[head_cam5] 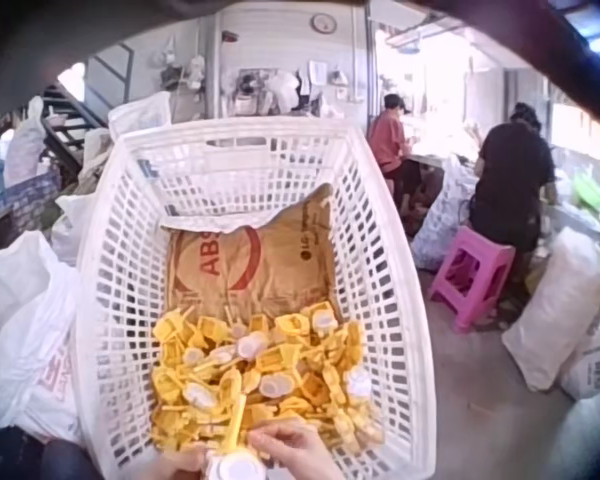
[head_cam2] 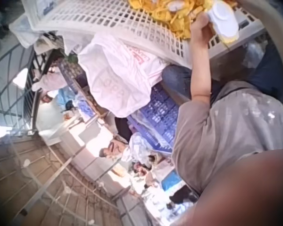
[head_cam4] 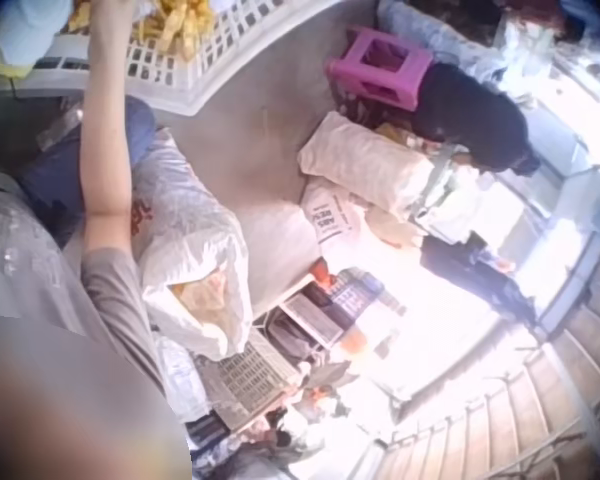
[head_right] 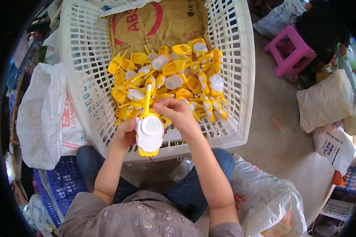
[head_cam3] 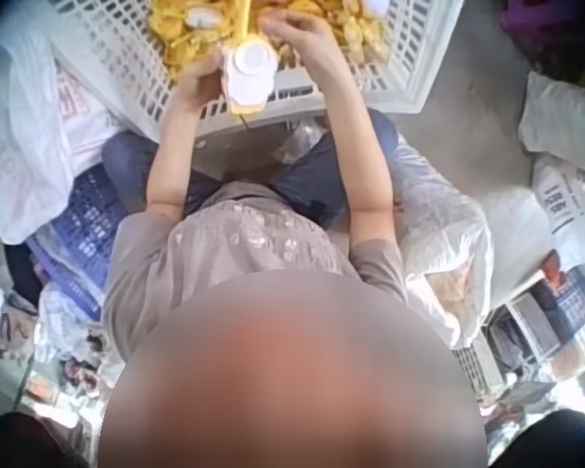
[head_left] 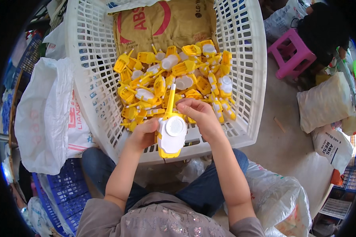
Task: Inspecting, testing, and sorting plastic toy walkie-talkie components from a large basket into bags.
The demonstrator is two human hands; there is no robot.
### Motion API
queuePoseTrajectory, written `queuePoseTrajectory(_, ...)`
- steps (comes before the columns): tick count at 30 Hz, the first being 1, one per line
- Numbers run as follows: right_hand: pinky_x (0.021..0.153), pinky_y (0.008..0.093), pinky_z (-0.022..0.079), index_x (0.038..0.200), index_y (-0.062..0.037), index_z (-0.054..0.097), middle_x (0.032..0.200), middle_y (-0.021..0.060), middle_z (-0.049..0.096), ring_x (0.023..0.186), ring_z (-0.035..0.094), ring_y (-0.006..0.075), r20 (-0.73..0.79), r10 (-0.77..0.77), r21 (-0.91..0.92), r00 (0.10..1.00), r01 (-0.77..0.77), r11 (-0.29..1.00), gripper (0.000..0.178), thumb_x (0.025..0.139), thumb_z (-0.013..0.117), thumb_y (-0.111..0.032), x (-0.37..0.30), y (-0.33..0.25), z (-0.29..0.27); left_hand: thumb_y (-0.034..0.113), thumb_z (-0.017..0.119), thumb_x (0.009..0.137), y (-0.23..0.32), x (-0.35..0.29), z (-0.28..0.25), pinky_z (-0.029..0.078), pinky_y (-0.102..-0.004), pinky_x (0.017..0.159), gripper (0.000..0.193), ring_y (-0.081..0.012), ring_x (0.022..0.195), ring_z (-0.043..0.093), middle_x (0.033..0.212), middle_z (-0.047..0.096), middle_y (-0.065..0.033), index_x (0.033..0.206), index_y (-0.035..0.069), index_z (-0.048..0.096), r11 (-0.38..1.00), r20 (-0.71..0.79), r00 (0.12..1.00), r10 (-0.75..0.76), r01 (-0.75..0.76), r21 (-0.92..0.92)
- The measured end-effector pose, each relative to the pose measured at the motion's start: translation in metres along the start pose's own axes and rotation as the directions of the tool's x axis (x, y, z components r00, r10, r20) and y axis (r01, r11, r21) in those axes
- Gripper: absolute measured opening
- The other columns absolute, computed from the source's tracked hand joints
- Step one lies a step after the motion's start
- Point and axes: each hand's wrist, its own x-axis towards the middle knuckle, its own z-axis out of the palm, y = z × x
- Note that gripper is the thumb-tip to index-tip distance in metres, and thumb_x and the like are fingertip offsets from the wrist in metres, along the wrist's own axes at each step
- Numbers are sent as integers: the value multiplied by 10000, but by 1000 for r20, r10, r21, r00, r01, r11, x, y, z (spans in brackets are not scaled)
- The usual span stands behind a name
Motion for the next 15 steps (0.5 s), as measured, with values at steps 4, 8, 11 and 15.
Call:
queuePoseTrajectory(4, 829, 234, 380, 816, -39, 609, 955, 20, 574, 882, 515, 91, 13, 2, -26, 1000, -2, 1000, 181, 786, 682, -201, 3, 8, -2, 396, 677, 730, 0, -4, -1, 436, -316, 860, 700, -195, 1000, 557, 1107, 568, -86, 1237, -24, 439, 987, -85, 996, 28, -14, 160)
queuePoseTrajectory(8, 825, 240, 383, 785, -43, 595, 958, 24, 567, 884, 513, 99, 5, 19, -56, 1000, -18, 998, 168, 790, 678, -189, 2, 5, -1, 395, 673, 729, 4, -5, 6, 440, -305, 845, 693, -181, 990, 558, 1102, 572, -86, 1229, -30, 449, 978, -112, 992, 49, -25, 208)
queuePoseTrajectory(11, 823, 250, 393, 816, -40, 615, 991, 33, 563, 899, 520, 112, 108, -22, -27, 994, 25, 999, 160, 794, 673, -188, 2, 3, -4, 397, 661, 733, 2, -7, 5, 442, -302, 838, 686, -174, 979, 559, 1098, 575, -90, 1222, -37, 454, 984, -62, 995, 78, -67, 167)
queuePoseTrajectory(15, 822, 278, 417, 948, -32, 609, 1040, 45, 557, 940, 532, 136, 281, -108, -10, 954, 115, 993, 239, 845, 613, -248, 1, 1, -4, 425, 636, 740, -4, -6, -3, 429, -325, 881, 705, -211, 1024, 553, 1114, 573, -117, 1227, -46, 442, 990, 35, 996, 83, -86, 113)
